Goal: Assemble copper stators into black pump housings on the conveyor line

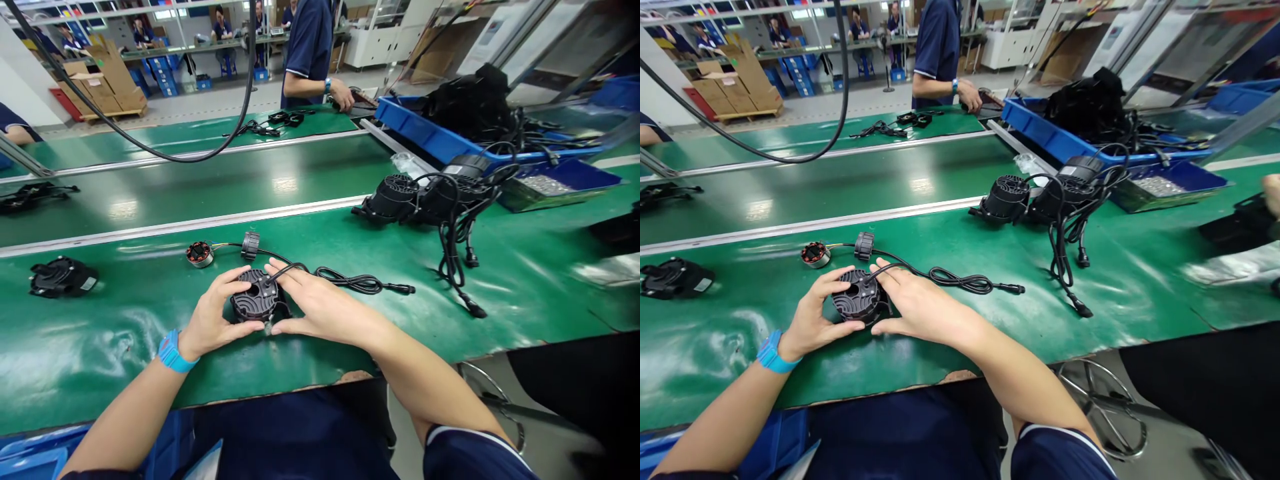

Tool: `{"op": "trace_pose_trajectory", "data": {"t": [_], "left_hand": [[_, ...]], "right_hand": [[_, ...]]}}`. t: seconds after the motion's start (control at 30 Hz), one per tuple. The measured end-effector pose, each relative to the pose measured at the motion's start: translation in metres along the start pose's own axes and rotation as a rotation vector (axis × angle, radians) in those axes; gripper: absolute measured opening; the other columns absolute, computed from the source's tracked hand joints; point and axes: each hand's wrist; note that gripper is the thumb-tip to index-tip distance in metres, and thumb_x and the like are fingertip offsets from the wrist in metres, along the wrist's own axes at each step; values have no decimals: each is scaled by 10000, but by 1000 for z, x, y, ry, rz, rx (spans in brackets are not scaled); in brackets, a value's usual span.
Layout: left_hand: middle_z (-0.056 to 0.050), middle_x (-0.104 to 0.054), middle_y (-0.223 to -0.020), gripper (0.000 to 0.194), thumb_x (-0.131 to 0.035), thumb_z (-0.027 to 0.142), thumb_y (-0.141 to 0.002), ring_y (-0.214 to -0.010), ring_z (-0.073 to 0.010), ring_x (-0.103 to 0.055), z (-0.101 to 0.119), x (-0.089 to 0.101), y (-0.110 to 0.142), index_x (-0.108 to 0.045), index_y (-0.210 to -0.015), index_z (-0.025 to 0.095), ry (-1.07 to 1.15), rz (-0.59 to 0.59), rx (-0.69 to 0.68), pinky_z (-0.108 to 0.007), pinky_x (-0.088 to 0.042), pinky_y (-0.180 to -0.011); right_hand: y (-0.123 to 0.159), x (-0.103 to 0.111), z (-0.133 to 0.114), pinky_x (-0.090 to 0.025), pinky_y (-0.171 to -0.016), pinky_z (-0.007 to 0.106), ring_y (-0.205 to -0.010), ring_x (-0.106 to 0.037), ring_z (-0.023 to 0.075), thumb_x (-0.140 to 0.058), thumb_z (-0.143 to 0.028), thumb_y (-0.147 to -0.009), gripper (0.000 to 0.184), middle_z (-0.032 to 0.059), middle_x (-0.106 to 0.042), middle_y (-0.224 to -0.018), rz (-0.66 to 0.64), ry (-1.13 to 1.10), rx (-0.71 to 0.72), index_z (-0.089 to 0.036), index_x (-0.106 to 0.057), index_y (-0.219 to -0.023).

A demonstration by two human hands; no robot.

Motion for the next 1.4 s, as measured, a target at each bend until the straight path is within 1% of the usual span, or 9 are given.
{"op": "trace_pose_trajectory", "data": {"t": [0.1, 0.2, 0.37, 0.5, 0.67, 0.77, 0.87, 1.0, 1.4], "left_hand": [[-205, -490, -1513, 835, -906, 436, -734, -1402, -326, -520, -1, 1, 2, -436, -1399, 248, 6, -39, 10, -525, -491, -1130], [-180, -563, -1444, 826, -872, 430, -781, -1375, -312, -555, -1, -1, 6, -405, -1439, 252, -48, -45, 91, -491, -517, -1113], [-156, -599, -1403, 676, -832, 301, -833, -1335, -268, -595, 5, -9, 12, -459, -1395, 249, -49, -5, 60, -414, -533, -1097], [-165, -538, -1479, 699, -803, 197, -850, -1357, -264, -576, 15, -4, -3, -425, -1431, 283, -14, -53, -40, -410, -544, -1079], [-145, -382, -1609, 771, -688, 36, -860, -1449, -303, -467, 28, 18, -66, -361, -1487, 344, -210, -172, -407, -506, -518, -1106], [-148, -353, -1618, 670, -588, -12, -876, -1487, -342, -399, 25, 14, -111, -431, -1432, 327, -397, -214, -599, -597, -455, -1138], [-191, -453, -1530, 522, -534, 11, -918, -1422, -381, -473, 14, -10, -149, -531, -1365, 281, -544, -319, -656, -625, -459, -1104], [-206, -510, -1476, 514, -521, 1, -903, -1362, -372, -528, -6, -48, -187, -586, -1348, 250, -646, -634, -538, -584, -442, -1104], [-72, -670, -1316, 504, -680, 43, -790, -1207, -260, -644, -11, -100, -235, -612, -1227, 283, -571, -1046, -389, -398, -465, -1048]], "right_hand": [[10, 22, 5, -591, -980, 381, -1177, -687, 270, -779, -475, -881, 560, 147, -699, -1288, 144, -91, 4, -138, -642, -1307], [21, 47, 17, -553, -693, 263, -751, -700, 156, -760, -545, -880, 410, 40, -750, -908, 240, -130, -119, -190, -726, -1082], [30, 41, 27, -323, -538, 290, -610, -646, 218, -776, -701, -774, 567, 37, -667, -657, -214, 294, -424, -163, -714, -941], [44, 28, 22, -251, -545, 287, -624, -639, 199, -786, -425, -859, 294, 30, -665, -662, -275, 343, -413, -179, -643, -787], [59, 62, 27, -394, -567, 250, -565, -561, 122, -652, -373, -972, 249, -22, -619, -644, 423, 102, -442, -189, -604, -810], [48, 69, 63, -554, -815, 269, -873, -710, 165, -588, -328, -1003, 205, 40, -746, -997, 665, -112, -355, -195, -663, -1140], [40, 57, 114, -530, -1041, 301, -1231, -655, 178, -523, -171, -988, 510, 85, -616, -1434, 497, -207, -474, -202, -463, -1493], [58, 44, 156, -530, -1044, 407, -1162, -695, 269, -538, -58, -918, 525, 184, -692, -1299, 323, -38, -758, -114, -556, -1439], [77, 38, 153, -540, -893, 349, -1010, -720, 254, -569, -262, -1010, 335, 78, -769, -1085, 242, 51, -745, -202, -659, -1327]]}}
Point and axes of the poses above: each hand's wrist, its own y-axis away from the middle knuckle, its own x-axis out of the back of the hand, z = x × y
